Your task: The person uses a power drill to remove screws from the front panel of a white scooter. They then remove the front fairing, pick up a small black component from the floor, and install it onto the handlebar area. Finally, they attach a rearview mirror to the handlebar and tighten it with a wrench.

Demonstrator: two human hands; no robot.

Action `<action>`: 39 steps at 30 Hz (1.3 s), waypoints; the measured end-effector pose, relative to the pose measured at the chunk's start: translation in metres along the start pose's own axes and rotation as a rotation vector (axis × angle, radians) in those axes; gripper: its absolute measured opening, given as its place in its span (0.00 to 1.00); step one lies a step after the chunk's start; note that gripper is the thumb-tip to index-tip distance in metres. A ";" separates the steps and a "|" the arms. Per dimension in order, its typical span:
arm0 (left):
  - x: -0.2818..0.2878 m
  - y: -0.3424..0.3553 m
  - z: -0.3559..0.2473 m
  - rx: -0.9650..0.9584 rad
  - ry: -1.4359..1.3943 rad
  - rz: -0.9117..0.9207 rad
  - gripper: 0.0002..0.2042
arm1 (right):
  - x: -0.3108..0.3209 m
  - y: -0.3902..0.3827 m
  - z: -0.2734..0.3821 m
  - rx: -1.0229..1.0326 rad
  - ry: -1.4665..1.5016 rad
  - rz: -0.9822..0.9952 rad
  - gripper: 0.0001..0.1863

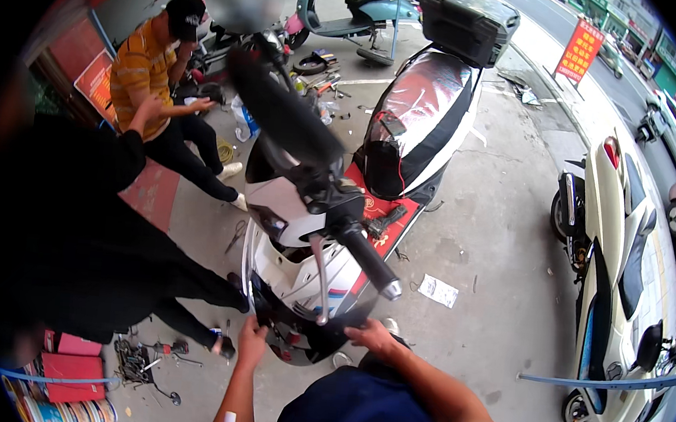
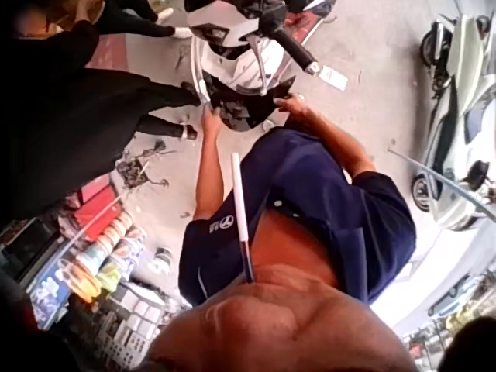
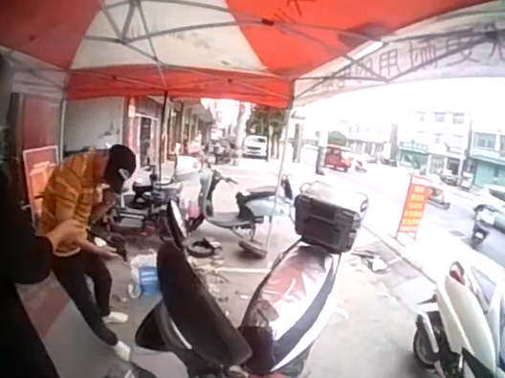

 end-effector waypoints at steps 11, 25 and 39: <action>0.055 0.137 -0.067 -0.202 -0.160 -0.183 0.28 | -0.067 0.063 0.091 0.268 0.012 -0.078 0.24; 0.005 0.211 -0.093 -0.240 0.073 -0.265 0.27 | -0.059 0.066 0.117 0.070 -0.169 -0.413 0.28; 0.009 0.213 -0.108 -0.352 -0.019 -0.060 0.32 | -0.040 0.054 0.111 0.222 -0.136 -0.857 0.23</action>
Point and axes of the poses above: each hand's wrist, its own y-axis towards the middle knuckle, its own x-axis out of the back of the hand, z = x × y, the point moved 8 cm from there along y, towards the middle knuckle
